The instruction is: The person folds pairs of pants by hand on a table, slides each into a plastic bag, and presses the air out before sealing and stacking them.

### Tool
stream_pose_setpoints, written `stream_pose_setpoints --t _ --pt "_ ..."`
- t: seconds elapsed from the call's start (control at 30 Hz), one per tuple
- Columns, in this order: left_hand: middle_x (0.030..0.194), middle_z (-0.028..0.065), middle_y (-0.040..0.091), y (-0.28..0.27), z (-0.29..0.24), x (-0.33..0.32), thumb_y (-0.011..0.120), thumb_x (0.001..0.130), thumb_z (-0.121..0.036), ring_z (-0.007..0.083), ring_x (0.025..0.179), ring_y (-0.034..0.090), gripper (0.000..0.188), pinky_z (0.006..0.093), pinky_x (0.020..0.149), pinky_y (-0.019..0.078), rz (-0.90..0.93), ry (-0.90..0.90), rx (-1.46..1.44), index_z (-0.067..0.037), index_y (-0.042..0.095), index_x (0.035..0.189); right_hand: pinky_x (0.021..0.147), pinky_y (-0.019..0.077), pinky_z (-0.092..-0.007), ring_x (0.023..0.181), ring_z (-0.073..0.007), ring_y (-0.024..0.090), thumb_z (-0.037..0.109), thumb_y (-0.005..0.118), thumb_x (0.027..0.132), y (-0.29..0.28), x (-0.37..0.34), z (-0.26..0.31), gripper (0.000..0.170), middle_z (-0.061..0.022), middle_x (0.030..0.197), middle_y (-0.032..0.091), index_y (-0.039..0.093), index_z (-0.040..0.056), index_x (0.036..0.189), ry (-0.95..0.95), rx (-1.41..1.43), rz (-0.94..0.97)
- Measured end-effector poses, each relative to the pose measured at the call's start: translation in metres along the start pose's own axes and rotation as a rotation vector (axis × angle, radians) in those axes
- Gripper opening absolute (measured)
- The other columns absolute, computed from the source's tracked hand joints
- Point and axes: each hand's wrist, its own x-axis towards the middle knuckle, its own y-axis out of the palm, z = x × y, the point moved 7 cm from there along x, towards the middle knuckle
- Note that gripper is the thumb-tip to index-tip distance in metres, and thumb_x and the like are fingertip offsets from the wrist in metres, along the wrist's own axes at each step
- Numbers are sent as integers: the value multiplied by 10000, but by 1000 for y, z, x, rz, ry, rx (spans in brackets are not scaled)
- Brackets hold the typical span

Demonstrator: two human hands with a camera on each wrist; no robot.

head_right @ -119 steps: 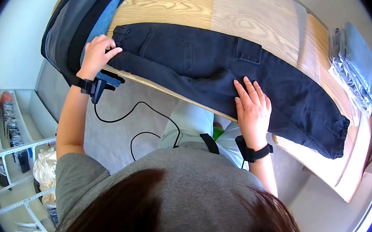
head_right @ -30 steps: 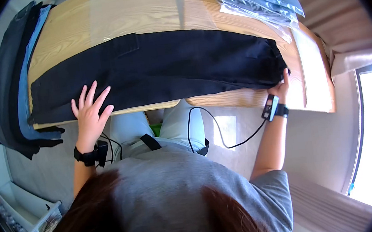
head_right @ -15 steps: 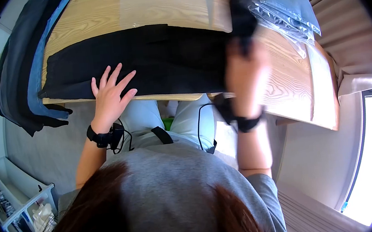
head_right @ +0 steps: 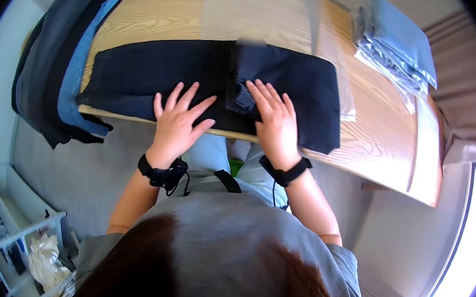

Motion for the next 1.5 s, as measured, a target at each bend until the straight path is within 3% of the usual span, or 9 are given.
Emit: stream_pose_setpoints --t 0.2,0.33,0.47,0.53,0.57,0.7,0.87,1.3,1.5 --pt "1427 61 411 2 1 0 606 841 -446 310 1336 315 435 648 1033 142 29 -7 -11 -309 584 1253 1081 268 -487 1336 -287 360 195 714 756 11 -3 5 741 -101 1431 405 373 161 1413 -49 -77 145" --pt "1426 60 411 1 2 -1 626 823 -446 307 1345 303 453 660 1031 118 11 -10 -41 -314 582 1254 1087 224 -530 1365 -325 304 336 645 834 -7 5 34 674 -157 1447 366 385 65 1393 -45 76 -4" --pt "1405 88 433 -6 5 -2 638 841 -349 316 1326 337 413 601 1053 190 -5 14 -18 -238 602 1237 1029 325 -510 1319 -268 381 272 615 851 28 10 43 456 -74 1431 407 522 182 1288 -63 -123 -57" --pt "1358 120 470 -28 23 -9 611 862 -193 327 1293 386 339 492 1057 287 -195 70 -488 -135 621 1195 1027 331 -496 1318 -265 386 259 620 846 28 10 43 441 -59 1435 406 538 172 1271 -64 -137 -66" --pt "1300 142 507 -47 37 -19 546 872 -62 325 1255 430 280 401 1030 351 -328 75 -482 -35 628 1139 1027 333 -491 1319 -264 385 256 619 847 28 10 42 431 -55 1438 404 545 169 1263 -73 -133 -69" --pt "1341 207 419 -88 107 -75 448 930 -69 349 1266 382 353 424 1055 301 -796 -357 -24 45 493 1261 1041 325 -482 1328 -271 378 246 606 864 28 10 44 403 -57 1452 390 552 167 1255 -66 -153 -61" --pt "1499 256 191 -80 148 -84 381 985 -210 390 1404 155 547 439 1140 132 -592 -445 -67 76 224 1424 1044 325 -484 1328 -278 379 233 609 860 31 10 44 394 -61 1452 392 560 161 1245 -71 -164 -53" --pt "1427 128 415 -62 201 -20 444 952 -398 302 1379 275 527 549 1095 193 -217 -452 185 -35 467 1334 1062 288 -499 1328 -272 377 207 611 848 16 20 65 440 -80 1448 393 529 140 1276 -36 -196 3" --pt "1421 150 419 -62 201 -19 437 950 -402 317 1363 305 533 566 1077 230 -227 -444 187 -23 475 1321 1070 288 -462 1311 -234 398 151 524 841 74 61 175 457 -98 1403 436 490 47 1285 -532 -11 -45"
